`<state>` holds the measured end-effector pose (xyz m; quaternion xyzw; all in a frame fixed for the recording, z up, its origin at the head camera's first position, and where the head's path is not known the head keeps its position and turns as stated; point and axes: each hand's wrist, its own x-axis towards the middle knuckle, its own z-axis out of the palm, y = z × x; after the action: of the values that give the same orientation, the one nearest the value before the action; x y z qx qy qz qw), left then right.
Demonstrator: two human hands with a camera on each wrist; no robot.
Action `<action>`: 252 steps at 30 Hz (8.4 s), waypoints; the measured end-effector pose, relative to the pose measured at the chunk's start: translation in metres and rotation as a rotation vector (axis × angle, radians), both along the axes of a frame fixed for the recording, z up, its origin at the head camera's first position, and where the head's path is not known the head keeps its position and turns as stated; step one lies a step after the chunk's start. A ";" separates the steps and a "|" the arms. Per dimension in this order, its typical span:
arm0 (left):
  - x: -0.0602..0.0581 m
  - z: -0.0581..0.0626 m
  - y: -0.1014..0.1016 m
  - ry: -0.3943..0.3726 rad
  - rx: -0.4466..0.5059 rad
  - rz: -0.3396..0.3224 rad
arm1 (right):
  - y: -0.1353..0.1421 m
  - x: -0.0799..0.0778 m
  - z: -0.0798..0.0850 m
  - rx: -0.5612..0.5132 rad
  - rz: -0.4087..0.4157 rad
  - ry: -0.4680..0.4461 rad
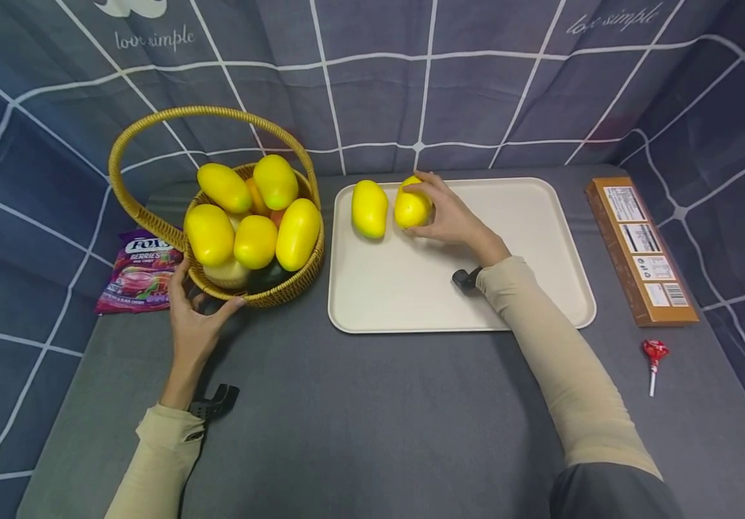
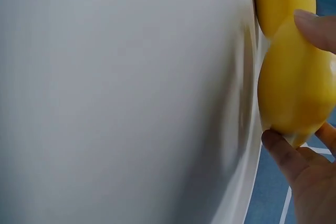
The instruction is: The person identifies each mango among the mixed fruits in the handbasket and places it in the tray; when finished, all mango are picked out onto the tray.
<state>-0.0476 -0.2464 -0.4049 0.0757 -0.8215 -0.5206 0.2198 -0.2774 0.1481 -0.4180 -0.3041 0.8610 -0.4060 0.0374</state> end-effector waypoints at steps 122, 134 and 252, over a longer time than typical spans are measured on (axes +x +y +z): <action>-0.001 0.000 -0.001 0.010 0.006 -0.015 | -0.129 0.107 0.052 -0.159 0.175 0.327; -0.011 -0.031 -0.020 0.025 -0.010 0.001 | -0.082 0.119 0.023 -0.127 0.168 0.309; -0.011 -0.032 -0.023 0.026 -0.036 -0.021 | -0.227 0.097 0.056 -0.047 0.230 0.056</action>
<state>-0.0590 -0.2691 -0.4365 0.0563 -0.8286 -0.5091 0.2260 -0.1805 -0.0790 -0.3624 -0.4129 0.8114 -0.4104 0.0524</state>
